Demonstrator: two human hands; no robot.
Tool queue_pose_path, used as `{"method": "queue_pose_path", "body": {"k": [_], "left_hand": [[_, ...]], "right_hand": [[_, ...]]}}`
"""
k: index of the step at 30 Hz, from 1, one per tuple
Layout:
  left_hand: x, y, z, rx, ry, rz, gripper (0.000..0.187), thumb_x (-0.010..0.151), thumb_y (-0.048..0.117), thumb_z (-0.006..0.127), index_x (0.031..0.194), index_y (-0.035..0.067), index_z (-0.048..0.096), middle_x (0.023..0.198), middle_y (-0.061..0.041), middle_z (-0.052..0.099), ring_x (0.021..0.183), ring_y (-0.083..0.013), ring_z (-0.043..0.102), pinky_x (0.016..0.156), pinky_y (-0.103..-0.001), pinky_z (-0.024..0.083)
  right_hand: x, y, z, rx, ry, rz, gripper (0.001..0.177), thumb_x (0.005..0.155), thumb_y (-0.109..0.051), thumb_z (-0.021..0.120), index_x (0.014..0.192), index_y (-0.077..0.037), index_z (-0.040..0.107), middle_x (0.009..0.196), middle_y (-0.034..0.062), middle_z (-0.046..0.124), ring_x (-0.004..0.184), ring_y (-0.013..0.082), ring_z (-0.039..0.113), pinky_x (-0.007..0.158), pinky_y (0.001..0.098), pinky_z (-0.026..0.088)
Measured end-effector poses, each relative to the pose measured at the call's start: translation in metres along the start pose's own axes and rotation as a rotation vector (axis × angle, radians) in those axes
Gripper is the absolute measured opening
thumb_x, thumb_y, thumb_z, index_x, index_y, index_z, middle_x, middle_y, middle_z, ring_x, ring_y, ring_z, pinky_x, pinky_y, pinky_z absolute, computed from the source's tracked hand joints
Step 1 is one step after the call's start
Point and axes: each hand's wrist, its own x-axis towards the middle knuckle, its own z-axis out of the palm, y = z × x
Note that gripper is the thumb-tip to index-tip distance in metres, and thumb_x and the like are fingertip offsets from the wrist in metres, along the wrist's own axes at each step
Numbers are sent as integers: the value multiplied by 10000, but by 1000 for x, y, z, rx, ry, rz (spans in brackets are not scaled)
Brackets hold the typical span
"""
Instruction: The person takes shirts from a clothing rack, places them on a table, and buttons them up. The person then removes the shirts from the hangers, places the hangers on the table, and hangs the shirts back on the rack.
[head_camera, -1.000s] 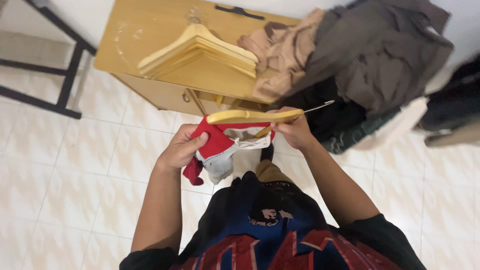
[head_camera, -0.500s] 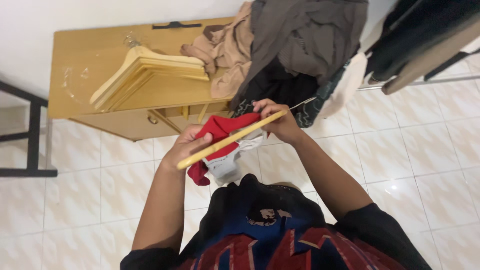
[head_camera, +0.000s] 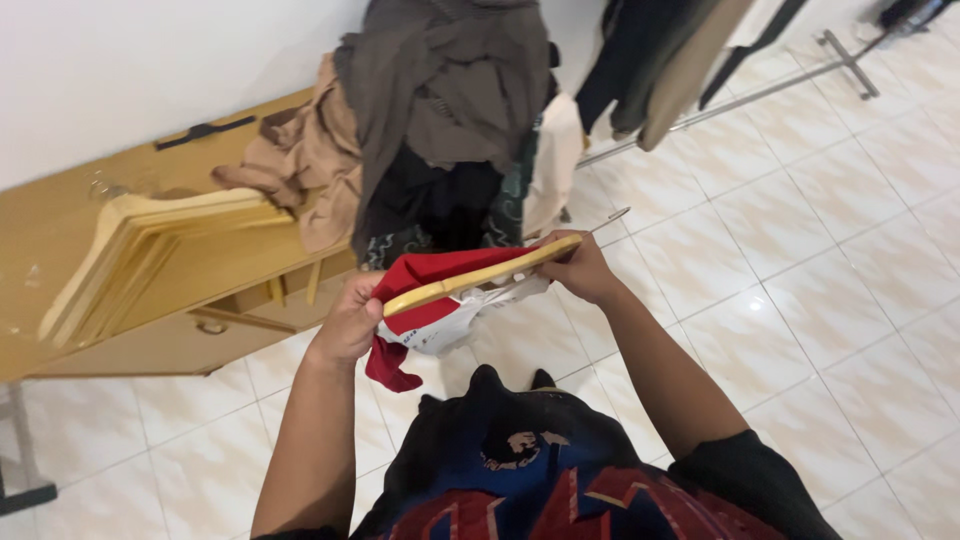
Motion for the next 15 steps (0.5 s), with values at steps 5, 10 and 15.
{"method": "queue_pose_path", "body": {"k": [5,10,15], "left_hand": [[43,-13,46,51,4,-69,620,949,538,717,1190,-33,720,1037,-47,762,923,-94,678,827,-267,541],[72,-36,85,137,84,-50,462,1045,397,674,1085,-57,748,956,-61,764,846,-93,671,770,-257,533],[97,-48,113,42,289,-62,331,1053,264,652,1092,-54,735,986,-96,765,837,-113,692,778,-260,545]], "right_hand": [[-27,2,-54,-71,100,29,204,761,96,782,930,3,716,893,151,744,733,174,702,623,302,577],[-49,3,-96,25,171,-157,373,734,71,847,773,-71,505,1012,158,761,878,156,735,726,298,631],[-68,-3,-127,-35,219,-215,356,724,46,886,750,-55,545,1000,132,734,825,128,703,665,272,617]]}}
